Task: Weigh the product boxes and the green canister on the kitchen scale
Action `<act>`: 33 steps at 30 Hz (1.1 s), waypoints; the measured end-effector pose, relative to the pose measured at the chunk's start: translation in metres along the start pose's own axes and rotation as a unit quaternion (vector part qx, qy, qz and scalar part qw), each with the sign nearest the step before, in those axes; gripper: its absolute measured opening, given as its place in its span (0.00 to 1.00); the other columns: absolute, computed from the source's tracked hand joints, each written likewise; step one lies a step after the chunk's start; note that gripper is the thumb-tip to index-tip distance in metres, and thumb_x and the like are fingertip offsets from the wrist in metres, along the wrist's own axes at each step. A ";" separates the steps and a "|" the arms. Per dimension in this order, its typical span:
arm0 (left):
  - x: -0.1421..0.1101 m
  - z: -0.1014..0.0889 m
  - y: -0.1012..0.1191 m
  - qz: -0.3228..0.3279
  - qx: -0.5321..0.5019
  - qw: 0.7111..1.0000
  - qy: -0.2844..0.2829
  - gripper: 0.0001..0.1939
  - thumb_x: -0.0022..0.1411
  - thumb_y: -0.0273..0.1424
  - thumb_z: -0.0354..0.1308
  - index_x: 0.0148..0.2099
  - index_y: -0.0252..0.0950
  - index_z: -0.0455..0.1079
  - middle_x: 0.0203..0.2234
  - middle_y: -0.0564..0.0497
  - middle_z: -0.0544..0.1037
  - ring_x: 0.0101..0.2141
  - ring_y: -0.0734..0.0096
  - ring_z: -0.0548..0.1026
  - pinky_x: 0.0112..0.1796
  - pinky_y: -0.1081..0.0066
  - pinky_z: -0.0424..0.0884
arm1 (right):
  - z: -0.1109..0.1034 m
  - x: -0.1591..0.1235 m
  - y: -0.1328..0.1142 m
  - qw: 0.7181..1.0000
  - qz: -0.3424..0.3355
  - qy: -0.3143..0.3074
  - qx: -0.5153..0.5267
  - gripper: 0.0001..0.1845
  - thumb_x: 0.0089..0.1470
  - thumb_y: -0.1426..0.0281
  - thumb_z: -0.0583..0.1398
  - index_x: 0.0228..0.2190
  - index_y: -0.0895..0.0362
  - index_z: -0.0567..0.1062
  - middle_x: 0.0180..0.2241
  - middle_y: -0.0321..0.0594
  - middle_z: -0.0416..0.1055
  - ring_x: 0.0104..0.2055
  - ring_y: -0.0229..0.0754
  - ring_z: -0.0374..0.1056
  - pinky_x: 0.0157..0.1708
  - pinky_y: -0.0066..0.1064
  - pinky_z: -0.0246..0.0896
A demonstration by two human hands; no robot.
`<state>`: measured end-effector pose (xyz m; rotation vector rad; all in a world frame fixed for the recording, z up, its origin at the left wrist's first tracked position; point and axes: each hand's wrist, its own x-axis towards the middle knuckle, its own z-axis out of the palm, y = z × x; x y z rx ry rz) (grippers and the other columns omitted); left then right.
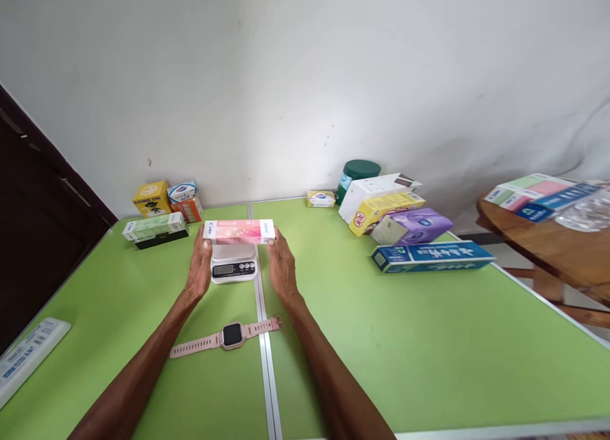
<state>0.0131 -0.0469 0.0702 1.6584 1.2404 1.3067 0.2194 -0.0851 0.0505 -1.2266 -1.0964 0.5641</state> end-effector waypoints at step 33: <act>-0.064 0.335 0.123 0.054 0.095 0.907 -0.407 0.52 0.75 0.57 0.47 0.84 0.33 0.33 0.83 0.37 0.42 0.82 0.53 0.41 0.78 0.49 0.36 | -0.361 0.047 0.045 0.908 0.063 0.348 -0.224 0.61 0.57 0.24 0.46 0.67 0.61 0.70 0.70 0.65 0.66 0.72 0.67 0.62 0.73 0.58 0.54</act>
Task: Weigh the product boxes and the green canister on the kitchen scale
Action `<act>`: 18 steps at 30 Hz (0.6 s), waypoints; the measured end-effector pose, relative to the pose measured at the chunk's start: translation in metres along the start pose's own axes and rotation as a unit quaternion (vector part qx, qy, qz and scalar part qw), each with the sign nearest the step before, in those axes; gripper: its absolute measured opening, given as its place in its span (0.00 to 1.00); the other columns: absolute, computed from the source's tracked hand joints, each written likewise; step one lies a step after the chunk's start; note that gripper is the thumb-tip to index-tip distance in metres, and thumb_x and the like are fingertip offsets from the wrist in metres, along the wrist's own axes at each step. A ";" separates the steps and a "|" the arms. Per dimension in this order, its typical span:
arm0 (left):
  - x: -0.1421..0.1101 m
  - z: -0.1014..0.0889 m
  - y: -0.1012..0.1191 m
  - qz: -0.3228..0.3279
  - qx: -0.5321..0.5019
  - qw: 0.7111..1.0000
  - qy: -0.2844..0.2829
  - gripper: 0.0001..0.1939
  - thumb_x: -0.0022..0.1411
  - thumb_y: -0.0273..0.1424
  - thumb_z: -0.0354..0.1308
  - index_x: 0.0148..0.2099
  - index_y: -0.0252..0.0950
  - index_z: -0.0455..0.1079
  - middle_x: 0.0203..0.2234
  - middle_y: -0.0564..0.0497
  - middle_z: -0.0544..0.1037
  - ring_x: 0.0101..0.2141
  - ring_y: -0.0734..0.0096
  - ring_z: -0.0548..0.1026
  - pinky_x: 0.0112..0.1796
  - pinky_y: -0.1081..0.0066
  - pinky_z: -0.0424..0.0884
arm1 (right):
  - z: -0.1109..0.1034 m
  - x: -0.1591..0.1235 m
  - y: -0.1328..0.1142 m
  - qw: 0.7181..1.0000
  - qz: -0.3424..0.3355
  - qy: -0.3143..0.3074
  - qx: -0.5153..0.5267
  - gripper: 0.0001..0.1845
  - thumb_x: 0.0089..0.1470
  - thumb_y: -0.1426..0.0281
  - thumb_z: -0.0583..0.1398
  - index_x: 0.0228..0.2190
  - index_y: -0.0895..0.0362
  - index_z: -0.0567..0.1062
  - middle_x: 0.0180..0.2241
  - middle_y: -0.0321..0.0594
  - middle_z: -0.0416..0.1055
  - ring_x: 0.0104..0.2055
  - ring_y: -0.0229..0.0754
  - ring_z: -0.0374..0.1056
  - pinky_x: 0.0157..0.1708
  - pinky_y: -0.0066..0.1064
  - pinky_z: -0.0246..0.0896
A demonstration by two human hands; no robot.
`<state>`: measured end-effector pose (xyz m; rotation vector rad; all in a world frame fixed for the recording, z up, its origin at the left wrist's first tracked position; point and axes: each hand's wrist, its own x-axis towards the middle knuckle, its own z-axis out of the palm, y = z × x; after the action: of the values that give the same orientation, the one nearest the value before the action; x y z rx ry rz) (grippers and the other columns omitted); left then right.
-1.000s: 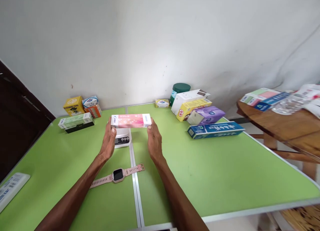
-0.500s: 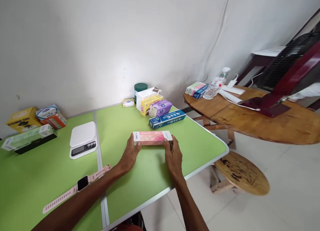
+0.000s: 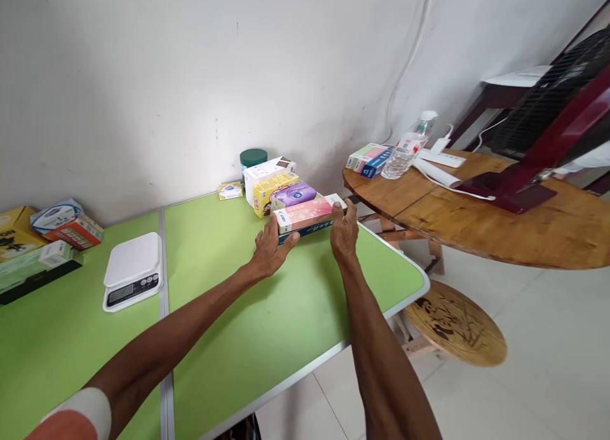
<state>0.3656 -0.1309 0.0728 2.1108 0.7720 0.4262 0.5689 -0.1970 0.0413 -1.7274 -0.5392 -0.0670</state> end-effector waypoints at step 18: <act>-0.054 -0.029 -0.033 0.049 -0.051 0.998 0.000 0.51 0.73 0.59 0.51 0.82 0.30 0.47 0.81 0.31 0.51 0.80 0.43 0.49 0.78 0.44 0.49 | 0.038 -0.111 -0.029 0.986 -0.160 -0.024 -0.036 0.47 0.71 0.39 0.49 0.72 0.63 0.61 0.72 0.68 0.61 0.76 0.69 0.56 0.75 0.69 0.45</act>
<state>0.2971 -0.1338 0.0625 2.0592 0.6358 0.5082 0.4500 -0.1925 0.0222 -1.7015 -0.8560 -0.2770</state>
